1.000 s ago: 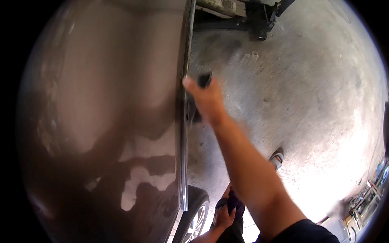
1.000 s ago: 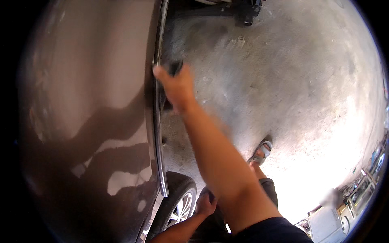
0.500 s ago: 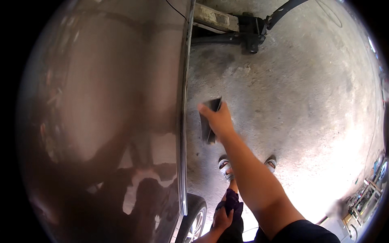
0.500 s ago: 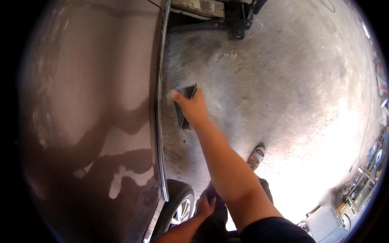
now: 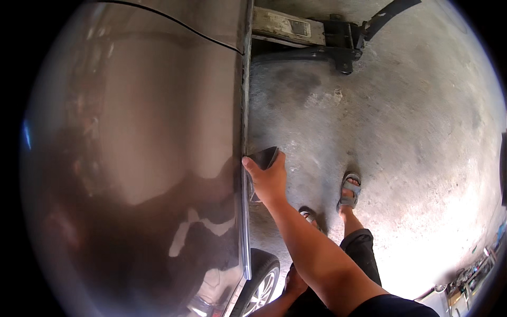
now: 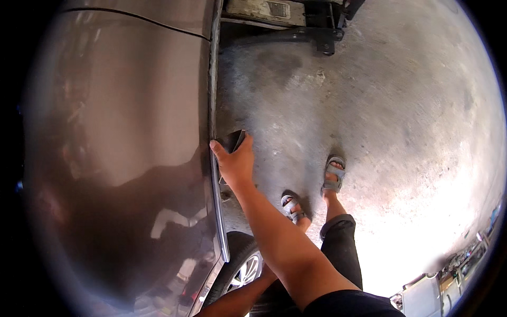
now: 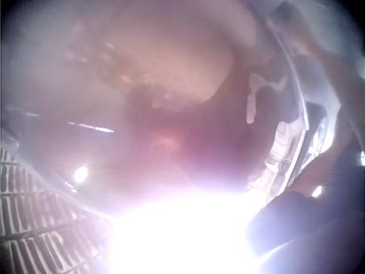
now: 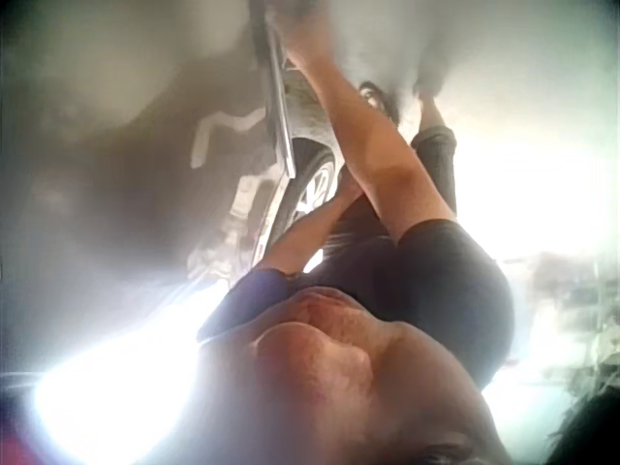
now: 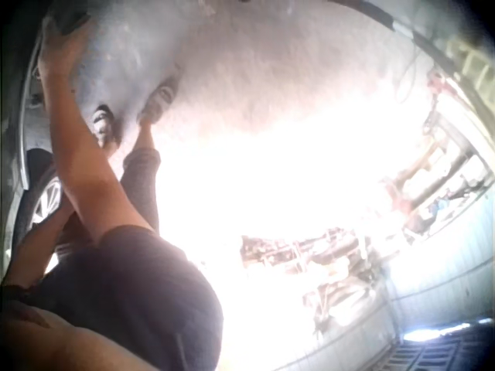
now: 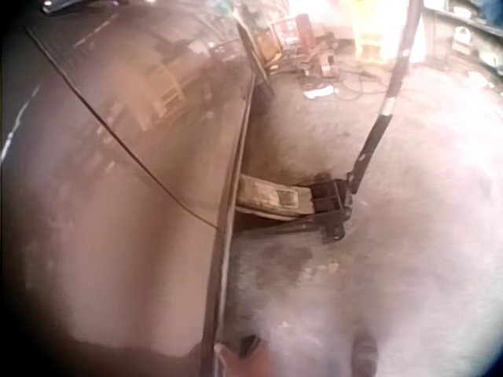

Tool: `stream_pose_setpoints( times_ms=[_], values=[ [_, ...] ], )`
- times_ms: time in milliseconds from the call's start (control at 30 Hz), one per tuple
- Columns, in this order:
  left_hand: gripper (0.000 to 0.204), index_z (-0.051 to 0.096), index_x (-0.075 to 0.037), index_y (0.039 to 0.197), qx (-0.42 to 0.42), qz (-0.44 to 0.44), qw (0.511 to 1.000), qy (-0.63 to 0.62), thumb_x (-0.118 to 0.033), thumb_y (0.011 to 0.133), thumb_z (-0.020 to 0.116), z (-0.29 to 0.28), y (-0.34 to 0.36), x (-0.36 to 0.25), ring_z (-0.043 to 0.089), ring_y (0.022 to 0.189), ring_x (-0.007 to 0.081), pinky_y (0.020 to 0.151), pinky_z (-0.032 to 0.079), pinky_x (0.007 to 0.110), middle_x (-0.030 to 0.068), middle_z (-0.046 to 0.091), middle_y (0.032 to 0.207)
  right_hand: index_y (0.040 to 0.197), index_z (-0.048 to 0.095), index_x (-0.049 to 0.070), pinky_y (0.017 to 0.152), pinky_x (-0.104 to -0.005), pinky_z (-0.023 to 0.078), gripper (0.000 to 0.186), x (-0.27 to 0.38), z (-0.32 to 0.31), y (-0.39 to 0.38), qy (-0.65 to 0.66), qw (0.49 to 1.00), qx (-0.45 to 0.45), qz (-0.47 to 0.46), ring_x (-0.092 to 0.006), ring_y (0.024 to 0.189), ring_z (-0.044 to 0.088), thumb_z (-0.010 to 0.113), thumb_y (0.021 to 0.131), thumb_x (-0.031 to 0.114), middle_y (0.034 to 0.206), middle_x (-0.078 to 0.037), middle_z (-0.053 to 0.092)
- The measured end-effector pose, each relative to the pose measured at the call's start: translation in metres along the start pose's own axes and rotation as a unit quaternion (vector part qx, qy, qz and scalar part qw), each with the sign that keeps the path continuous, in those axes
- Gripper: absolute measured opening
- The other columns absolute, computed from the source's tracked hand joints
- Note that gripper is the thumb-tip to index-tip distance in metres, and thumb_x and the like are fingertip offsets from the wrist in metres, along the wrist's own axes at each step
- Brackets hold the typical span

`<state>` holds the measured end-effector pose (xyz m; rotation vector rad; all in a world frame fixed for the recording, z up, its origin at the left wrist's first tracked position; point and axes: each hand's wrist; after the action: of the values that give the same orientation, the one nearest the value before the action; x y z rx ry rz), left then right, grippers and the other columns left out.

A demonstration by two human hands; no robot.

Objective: The person sands the exterior surface of a silver car door using a sanding block, focusing on areas with visible body filler. They then wipe the sanded area with a purple cloth to remove dust and inspect the surface. The person moves around the vehicle to sand the rear quarter panel and the door jamb area.

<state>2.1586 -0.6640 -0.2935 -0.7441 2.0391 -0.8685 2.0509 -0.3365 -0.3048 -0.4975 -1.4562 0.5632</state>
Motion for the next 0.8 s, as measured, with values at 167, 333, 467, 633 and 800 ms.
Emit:
stream_pose_setpoints(
  times_ms=[167,333,467,633,800],
  values=[
    [0.044,0.062,-0.006,0.114,0.064,-0.061,0.995,0.034,-0.036,0.082,0.068,0.000,0.010,-0.020,0.062,0.101,0.0410,0.081,0.051,0.047,0.0239,0.065,0.108,0.123,0.042,-0.004,0.081,-0.0434,0.050,0.071,0.010,0.007,0.013,-0.033,0.999,-0.004,-0.023,-0.0392,0.093,0.063,0.078,0.078,0.038,0.100,-0.023,0.064],
    [0.044,0.062,-0.007,0.113,-0.010,-0.024,0.998,-0.054,-0.038,0.082,0.068,-0.004,0.025,-0.062,0.063,0.101,0.0387,0.081,0.052,0.046,0.0216,0.066,0.107,0.121,0.044,-0.004,0.081,-0.0439,0.049,0.066,0.023,0.008,0.045,-0.042,0.995,-0.035,-0.083,-0.0409,0.092,0.062,0.077,0.079,0.034,0.098,-0.024,0.063],
    [0.045,0.061,-0.008,0.116,0.059,-0.077,0.992,-0.075,-0.037,0.082,0.068,0.009,0.026,-0.032,0.062,0.103,0.0392,0.085,0.050,0.046,0.0202,0.066,0.108,0.121,0.044,-0.004,0.083,-0.0419,0.049,0.064,0.064,0.012,0.076,-0.063,0.993,-0.030,-0.096,-0.0378,0.093,0.063,0.076,0.079,0.032,0.100,-0.024,0.063],
    [0.042,0.061,-0.008,0.115,0.016,-0.020,0.997,-0.068,-0.034,0.082,0.067,0.005,0.031,-0.017,0.061,0.102,0.0408,0.084,0.050,0.048,0.0208,0.065,0.107,0.125,0.041,-0.004,0.085,-0.0430,0.048,0.067,0.040,0.024,0.049,-0.136,0.982,-0.083,-0.104,-0.0405,0.096,0.062,0.076,0.079,0.031,0.101,-0.026,0.062],
    [0.042,0.062,-0.007,0.114,-0.016,0.027,0.999,-0.042,-0.032,0.081,0.067,0.005,0.034,0.000,0.061,0.102,0.0411,0.082,0.051,0.050,0.0221,0.065,0.107,0.126,0.041,-0.003,0.085,-0.0441,0.048,0.066,0.049,0.024,0.069,-0.149,0.966,-0.102,-0.185,-0.0418,0.098,0.062,0.075,0.080,0.029,0.102,-0.027,0.062]
  ],
)
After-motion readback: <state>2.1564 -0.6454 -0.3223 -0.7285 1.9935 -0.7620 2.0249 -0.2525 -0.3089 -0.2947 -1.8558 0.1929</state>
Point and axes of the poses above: each hand's wrist, its own y-axis towards the middle knuckle, its own z-axis out of the palm, x = y × z
